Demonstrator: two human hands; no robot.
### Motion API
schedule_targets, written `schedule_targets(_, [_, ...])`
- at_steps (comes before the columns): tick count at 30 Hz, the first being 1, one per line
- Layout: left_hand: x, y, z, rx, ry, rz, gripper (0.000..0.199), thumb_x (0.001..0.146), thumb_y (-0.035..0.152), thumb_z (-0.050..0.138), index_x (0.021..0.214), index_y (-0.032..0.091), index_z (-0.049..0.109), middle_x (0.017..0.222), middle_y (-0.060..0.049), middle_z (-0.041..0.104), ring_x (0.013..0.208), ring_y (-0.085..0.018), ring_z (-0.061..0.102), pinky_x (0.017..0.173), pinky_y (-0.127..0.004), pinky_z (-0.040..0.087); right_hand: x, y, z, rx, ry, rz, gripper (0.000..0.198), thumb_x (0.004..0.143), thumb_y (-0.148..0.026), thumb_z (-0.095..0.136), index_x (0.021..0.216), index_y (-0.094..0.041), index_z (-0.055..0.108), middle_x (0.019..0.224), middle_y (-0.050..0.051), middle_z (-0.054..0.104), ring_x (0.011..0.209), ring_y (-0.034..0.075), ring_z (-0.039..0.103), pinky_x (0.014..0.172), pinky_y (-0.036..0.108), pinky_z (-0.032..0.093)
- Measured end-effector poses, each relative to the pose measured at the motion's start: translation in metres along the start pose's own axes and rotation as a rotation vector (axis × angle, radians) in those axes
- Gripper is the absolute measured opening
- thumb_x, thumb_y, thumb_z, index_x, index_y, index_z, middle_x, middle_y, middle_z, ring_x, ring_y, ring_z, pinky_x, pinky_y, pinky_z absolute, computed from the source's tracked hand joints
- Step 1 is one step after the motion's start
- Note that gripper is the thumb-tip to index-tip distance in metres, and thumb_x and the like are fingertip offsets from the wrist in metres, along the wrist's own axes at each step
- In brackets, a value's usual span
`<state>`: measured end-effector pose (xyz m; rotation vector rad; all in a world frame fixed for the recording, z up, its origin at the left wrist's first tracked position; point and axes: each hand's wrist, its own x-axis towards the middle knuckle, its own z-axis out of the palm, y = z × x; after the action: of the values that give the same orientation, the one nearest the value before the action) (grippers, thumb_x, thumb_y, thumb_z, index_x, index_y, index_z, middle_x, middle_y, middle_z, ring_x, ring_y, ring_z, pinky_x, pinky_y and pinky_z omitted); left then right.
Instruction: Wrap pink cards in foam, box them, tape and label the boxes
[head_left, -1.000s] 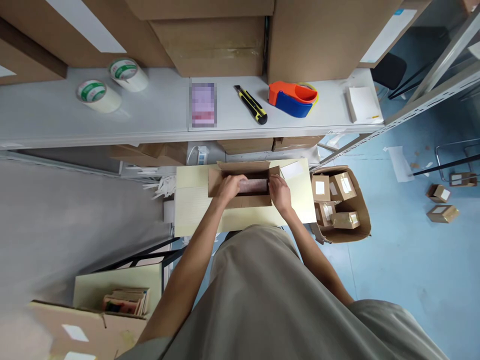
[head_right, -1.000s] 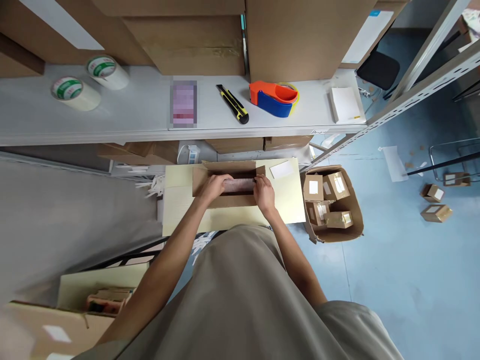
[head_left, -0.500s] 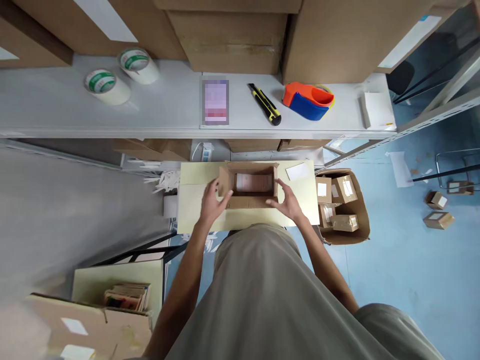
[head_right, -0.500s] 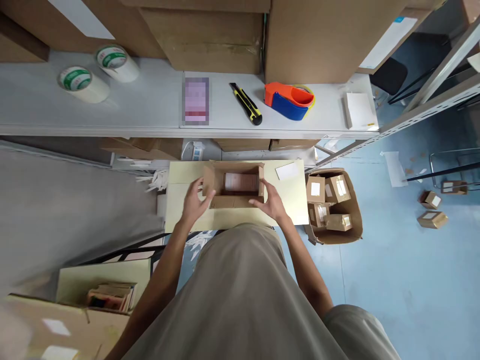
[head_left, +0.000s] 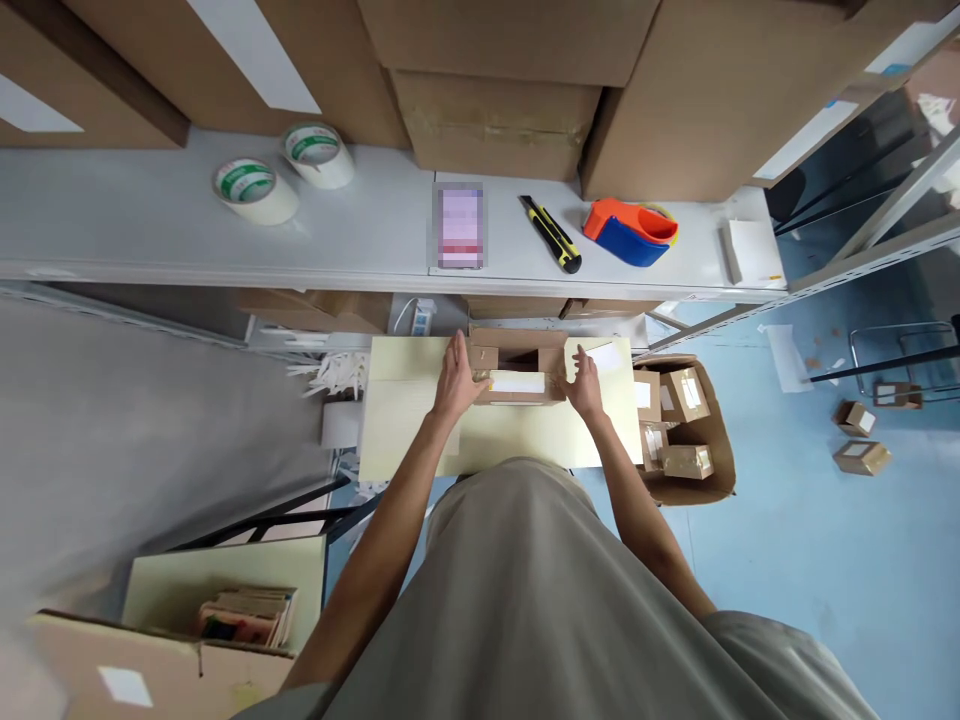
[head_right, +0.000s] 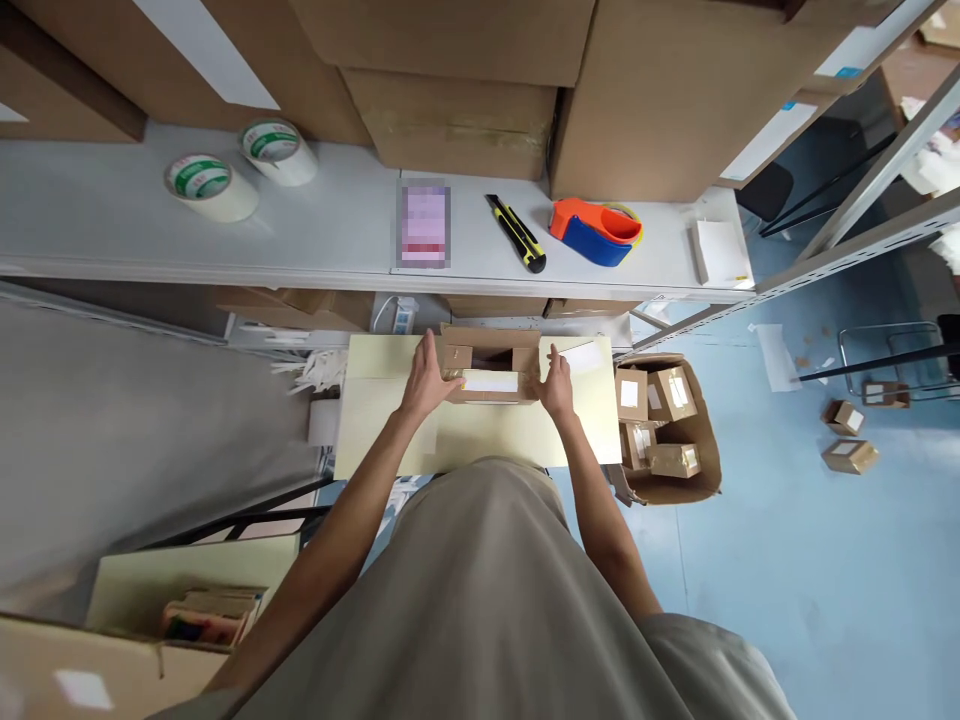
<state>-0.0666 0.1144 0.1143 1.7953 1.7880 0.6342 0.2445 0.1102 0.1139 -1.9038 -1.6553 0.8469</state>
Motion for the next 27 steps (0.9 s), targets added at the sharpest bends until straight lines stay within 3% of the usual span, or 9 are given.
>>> schedule_targets(2, [0.012, 0.001, -0.004, 0.010, -0.054, 0.068, 0.123, 0.075, 0.020, 0.098, 0.178, 0.018, 0.030, 0.178, -0.026, 0.041, 0.168, -0.045, 0.040, 0.138, -0.057, 0.039, 0.008, -0.003, 0.001, 0.055, -0.022, -0.024, 0.093, 0.088, -0.023, 0.073, 0.175, -0.021, 0.043, 0.160, 0.024, 0.059, 0.140, 0.037, 0.065, 0.114, 0.059, 0.061])
schedule_targets(4, [0.013, 0.000, -0.007, 0.018, -0.080, 0.092, 0.114, 0.075, 0.019, 0.098, 0.173, 0.022, 0.039, 0.170, -0.022, 0.050, 0.162, -0.043, 0.048, 0.136, -0.057, 0.042, 0.009, -0.004, -0.001, 0.116, -0.045, -0.062, 0.088, 0.088, -0.021, 0.070, 0.172, -0.025, 0.047, 0.161, 0.021, 0.058, 0.137, 0.034, 0.068, 0.112, 0.055, 0.063])
schedule_targets(8, [-0.012, -0.009, -0.006, 0.019, -0.009, 0.072, 0.059, 0.086, 0.023, 0.092, 0.140, 0.025, 0.068, 0.156, -0.018, 0.057, 0.155, -0.039, 0.056, 0.132, -0.054, 0.048, -0.007, 0.005, -0.006, 0.153, -0.039, -0.069, 0.047, 0.092, -0.026, 0.068, 0.139, -0.023, 0.070, 0.147, 0.018, 0.069, 0.127, 0.032, 0.075, 0.109, 0.052, 0.065])
schedule_targets(11, [-0.034, -0.016, 0.002, -0.026, 0.012, 0.026, 0.029, 0.094, 0.026, 0.085, 0.120, 0.025, 0.073, 0.156, -0.017, 0.058, 0.152, -0.037, 0.060, 0.128, -0.051, 0.054, -0.025, 0.012, -0.003, 0.213, -0.076, -0.013, 0.031, 0.095, -0.033, 0.068, 0.125, -0.024, 0.072, 0.142, 0.016, 0.076, 0.121, 0.031, 0.079, 0.103, 0.050, 0.069])
schedule_targets(17, [-0.054, -0.016, 0.016, -0.181, 0.040, -0.092, 0.029, 0.101, 0.026, 0.075, 0.130, 0.025, 0.071, 0.142, -0.013, 0.070, 0.126, -0.030, 0.075, 0.107, -0.044, 0.066, -0.046, 0.011, 0.005, 0.276, -0.084, 0.131, 0.041, 0.100, -0.044, 0.068, 0.137, -0.026, 0.069, 0.126, 0.011, 0.084, 0.117, 0.032, 0.084, 0.095, 0.045, 0.072])
schedule_targets(22, [-0.067, -0.008, 0.019, -0.159, 0.045, -0.055, 0.030, 0.102, 0.028, 0.074, 0.132, 0.025, 0.071, 0.143, -0.013, 0.070, 0.125, -0.029, 0.076, 0.107, -0.042, 0.065, -0.060, 0.014, -0.007, 0.190, -0.049, 0.141, 0.037, 0.103, -0.045, 0.068, 0.135, -0.028, 0.071, 0.126, 0.009, 0.086, 0.118, 0.033, 0.085, 0.095, 0.044, 0.071])
schedule_targets(27, [-0.082, -0.003, 0.031, -0.107, -0.017, -0.085, 0.026, 0.101, 0.027, 0.075, 0.126, 0.024, 0.070, 0.131, -0.013, 0.071, 0.122, -0.030, 0.076, 0.105, -0.043, 0.066, -0.073, 0.023, -0.016, 0.122, -0.113, 0.172, 0.032, 0.105, -0.036, 0.066, 0.135, -0.027, 0.071, 0.118, 0.008, 0.088, 0.116, 0.032, 0.086, 0.090, 0.040, 0.071])
